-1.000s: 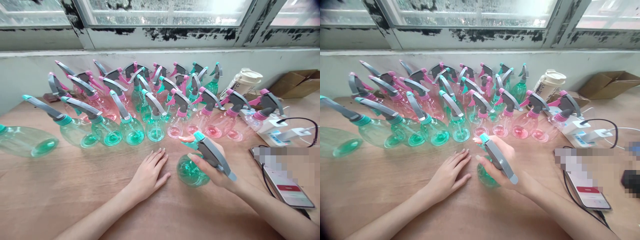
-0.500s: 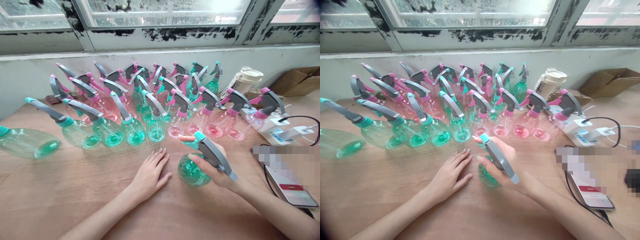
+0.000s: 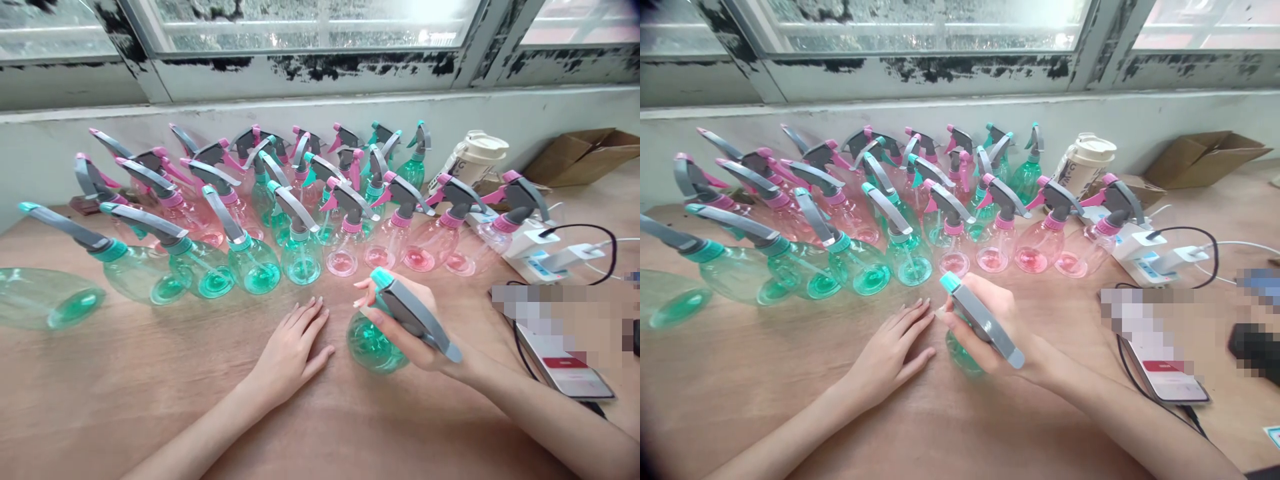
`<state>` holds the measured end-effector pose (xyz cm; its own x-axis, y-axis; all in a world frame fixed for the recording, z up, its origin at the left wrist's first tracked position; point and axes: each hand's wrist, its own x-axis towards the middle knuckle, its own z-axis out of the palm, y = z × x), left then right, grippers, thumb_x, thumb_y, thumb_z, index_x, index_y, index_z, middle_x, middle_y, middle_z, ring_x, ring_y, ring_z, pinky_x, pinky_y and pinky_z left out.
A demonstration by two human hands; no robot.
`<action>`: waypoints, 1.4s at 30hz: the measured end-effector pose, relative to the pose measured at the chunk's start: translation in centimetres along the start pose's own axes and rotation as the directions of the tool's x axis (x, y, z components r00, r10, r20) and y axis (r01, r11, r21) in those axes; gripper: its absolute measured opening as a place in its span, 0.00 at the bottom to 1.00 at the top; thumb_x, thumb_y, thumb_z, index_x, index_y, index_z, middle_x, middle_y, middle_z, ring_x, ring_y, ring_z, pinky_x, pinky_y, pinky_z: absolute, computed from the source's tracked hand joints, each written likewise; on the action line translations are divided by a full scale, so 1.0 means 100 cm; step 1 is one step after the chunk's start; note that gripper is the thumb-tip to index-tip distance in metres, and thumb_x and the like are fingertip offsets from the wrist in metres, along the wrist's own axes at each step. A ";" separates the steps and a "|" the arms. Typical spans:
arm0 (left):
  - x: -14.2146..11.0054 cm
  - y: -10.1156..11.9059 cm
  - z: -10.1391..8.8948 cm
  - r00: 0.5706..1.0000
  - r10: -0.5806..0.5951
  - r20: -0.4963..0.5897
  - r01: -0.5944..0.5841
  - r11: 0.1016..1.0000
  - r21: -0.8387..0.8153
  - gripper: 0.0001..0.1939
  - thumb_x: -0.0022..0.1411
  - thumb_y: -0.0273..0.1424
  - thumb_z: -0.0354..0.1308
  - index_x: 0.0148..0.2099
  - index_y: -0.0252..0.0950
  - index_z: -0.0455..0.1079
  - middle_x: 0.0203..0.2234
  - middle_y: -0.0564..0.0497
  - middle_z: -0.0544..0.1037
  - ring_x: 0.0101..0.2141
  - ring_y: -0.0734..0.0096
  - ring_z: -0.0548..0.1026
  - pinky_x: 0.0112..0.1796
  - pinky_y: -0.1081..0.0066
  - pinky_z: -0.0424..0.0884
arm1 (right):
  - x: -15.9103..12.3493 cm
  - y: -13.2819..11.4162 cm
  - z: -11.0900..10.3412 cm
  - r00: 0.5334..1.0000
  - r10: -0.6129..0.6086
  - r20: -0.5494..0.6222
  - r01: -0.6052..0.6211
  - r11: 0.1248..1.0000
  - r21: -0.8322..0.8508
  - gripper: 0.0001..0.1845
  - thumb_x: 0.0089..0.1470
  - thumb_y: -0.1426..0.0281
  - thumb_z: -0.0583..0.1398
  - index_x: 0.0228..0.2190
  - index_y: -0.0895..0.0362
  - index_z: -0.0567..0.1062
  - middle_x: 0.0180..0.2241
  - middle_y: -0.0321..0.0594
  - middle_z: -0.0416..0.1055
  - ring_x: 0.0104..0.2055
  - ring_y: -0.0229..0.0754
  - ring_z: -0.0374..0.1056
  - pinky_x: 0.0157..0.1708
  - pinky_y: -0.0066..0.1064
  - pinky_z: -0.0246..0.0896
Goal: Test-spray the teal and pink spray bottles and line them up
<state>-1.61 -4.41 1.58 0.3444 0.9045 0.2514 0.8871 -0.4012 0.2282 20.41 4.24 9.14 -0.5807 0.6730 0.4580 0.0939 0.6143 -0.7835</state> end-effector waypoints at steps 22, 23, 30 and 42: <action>0.000 0.004 -0.004 0.998 -0.043 0.044 0.048 0.993 -0.110 0.28 0.66 0.39 0.57 0.64 0.34 0.59 0.64 0.37 0.61 0.64 0.52 0.59 0.61 0.49 0.57 | -0.004 0.005 0.004 0.999 0.042 -0.005 -0.042 0.996 0.073 0.21 0.59 0.60 0.60 0.53 0.48 0.70 0.44 0.41 0.73 0.40 0.45 0.72 0.39 0.35 0.72; -0.001 0.006 -0.006 0.998 -0.045 0.053 0.052 0.989 -0.137 0.31 0.64 0.40 0.59 0.65 0.35 0.58 0.64 0.37 0.61 0.64 0.51 0.58 0.61 0.49 0.56 | -0.004 0.005 0.006 0.999 0.036 -0.007 -0.035 0.996 0.077 0.21 0.59 0.59 0.60 0.53 0.49 0.70 0.43 0.42 0.73 0.40 0.45 0.72 0.37 0.34 0.72; -0.016 0.024 -0.011 0.995 -0.085 -0.043 0.062 0.920 -0.388 0.51 0.51 0.48 0.69 0.68 0.38 0.48 0.61 0.37 0.64 0.61 0.46 0.62 0.58 0.48 0.61 | 0.004 -0.011 0.047 0.997 -0.070 -0.017 0.072 0.988 0.135 0.23 0.59 0.55 0.59 0.51 0.54 0.71 0.44 0.46 0.76 0.33 0.43 0.73 0.35 0.35 0.72; -0.102 0.024 -0.066 0.875 -0.457 -0.163 0.312 0.788 -0.531 0.41 0.54 0.40 0.69 0.64 0.43 0.52 0.56 0.42 0.68 0.56 0.47 0.68 0.54 0.50 0.68 | 0.034 -0.060 0.158 0.979 -0.190 0.075 0.160 0.941 0.299 0.19 0.58 0.58 0.59 0.48 0.54 0.70 0.39 0.44 0.77 0.32 0.42 0.75 0.36 0.36 0.71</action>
<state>-5.01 -15.51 5.80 -0.1541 0.9507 0.2690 0.6433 -0.1101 0.7576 5.12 -3.63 8.80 -0.6467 0.5113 0.5660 -0.2459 0.5626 -0.7893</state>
